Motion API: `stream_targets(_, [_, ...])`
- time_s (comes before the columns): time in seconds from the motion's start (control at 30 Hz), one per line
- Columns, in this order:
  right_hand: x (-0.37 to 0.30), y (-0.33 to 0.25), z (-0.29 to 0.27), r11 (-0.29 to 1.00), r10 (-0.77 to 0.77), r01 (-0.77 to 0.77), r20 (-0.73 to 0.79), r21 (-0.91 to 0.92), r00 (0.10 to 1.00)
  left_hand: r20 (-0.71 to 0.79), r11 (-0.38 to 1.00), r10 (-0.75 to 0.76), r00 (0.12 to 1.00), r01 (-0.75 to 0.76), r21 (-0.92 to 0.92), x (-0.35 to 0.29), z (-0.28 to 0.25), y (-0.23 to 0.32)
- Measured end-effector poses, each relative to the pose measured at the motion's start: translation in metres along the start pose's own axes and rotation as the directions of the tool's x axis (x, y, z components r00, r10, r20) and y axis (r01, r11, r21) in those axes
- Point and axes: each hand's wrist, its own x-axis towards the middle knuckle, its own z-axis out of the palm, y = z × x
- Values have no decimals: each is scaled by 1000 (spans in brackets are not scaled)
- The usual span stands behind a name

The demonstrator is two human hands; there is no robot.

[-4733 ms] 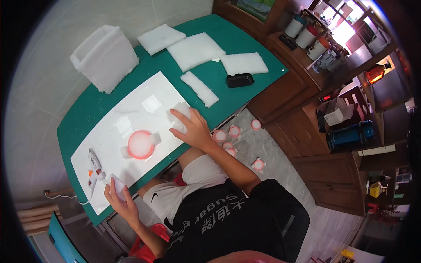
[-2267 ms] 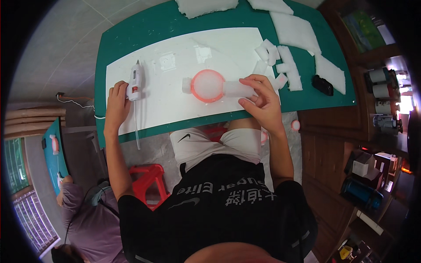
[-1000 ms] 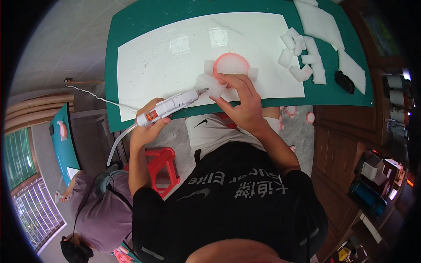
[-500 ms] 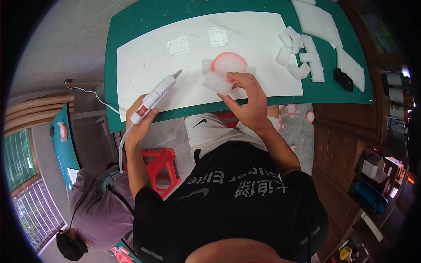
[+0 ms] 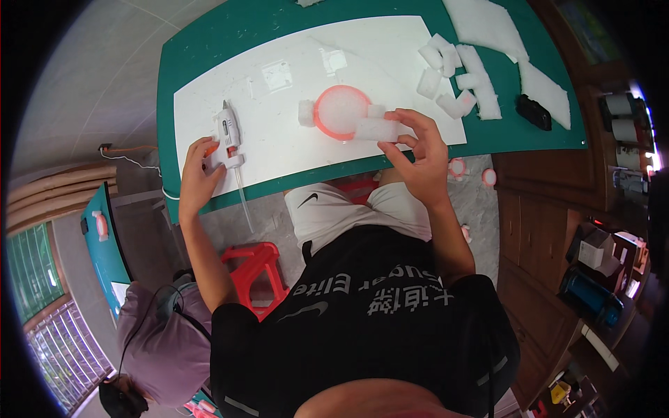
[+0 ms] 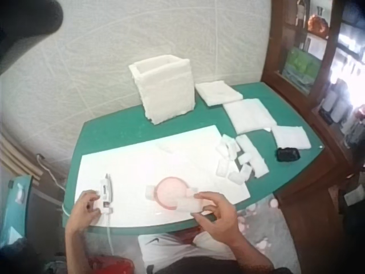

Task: Assemble small foam blocks onto a larger foam base using a hot glue gun.

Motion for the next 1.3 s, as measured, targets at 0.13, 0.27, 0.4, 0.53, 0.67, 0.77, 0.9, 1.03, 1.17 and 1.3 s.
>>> stream_targets(0.13, [-1, 3, -13, 996, 54, -54, -4, 72, 999, -15, 959, 178, 984, -170, 227, -9, -9, 18])
stream_targets(0.27, [0, 6, -22, 993, 56, -56, -3, 104, 998, -194, 967, 176, 965, -132, 219, -5, 14, 79])
stream_targets(0.4, [1, 9, -30, 994, 36, -35, -8, 108, 999, -116, 985, 173, 978, -171, 21, 16, 61, 120])
stream_targets(0.53, [1, 8, -38, 995, 56, -56, 2, 83, 998, -140, 979, 198, 970, -190, 68, 39, 93, 146])
stream_targets(0.67, [2, 7, -47, 993, 75, -77, 25, 92, 997, -69, 991, 48, 996, -39, 125, 53, 111, 159])
stream_targets(0.77, [3, 4, -54, 998, 56, -57, 24, 38, 998, -58, 999, 45, 997, -45, 8, 55, 113, 157])
stream_targets(0.9, [7, 4, -63, 998, 62, -62, 30, 1, 998, -92, 984, 109, 990, -121, -131, 50, 111, 159])
stream_targets(1.03, [11, 0, -66, 997, 30, -33, 45, 65, 999, -46, 849, 81, 996, -93, -521, 44, 108, 163])
stream_targets(1.17, [12, -2, -70, 992, 6, -16, 79, 127, 997, -15, 682, 111, 994, -87, -726, 40, 98, 158])
stream_targets(1.3, [15, -13, -68, 987, 10, -34, 146, 159, 989, 31, 352, 143, 989, -22, -936, 35, 95, 146])
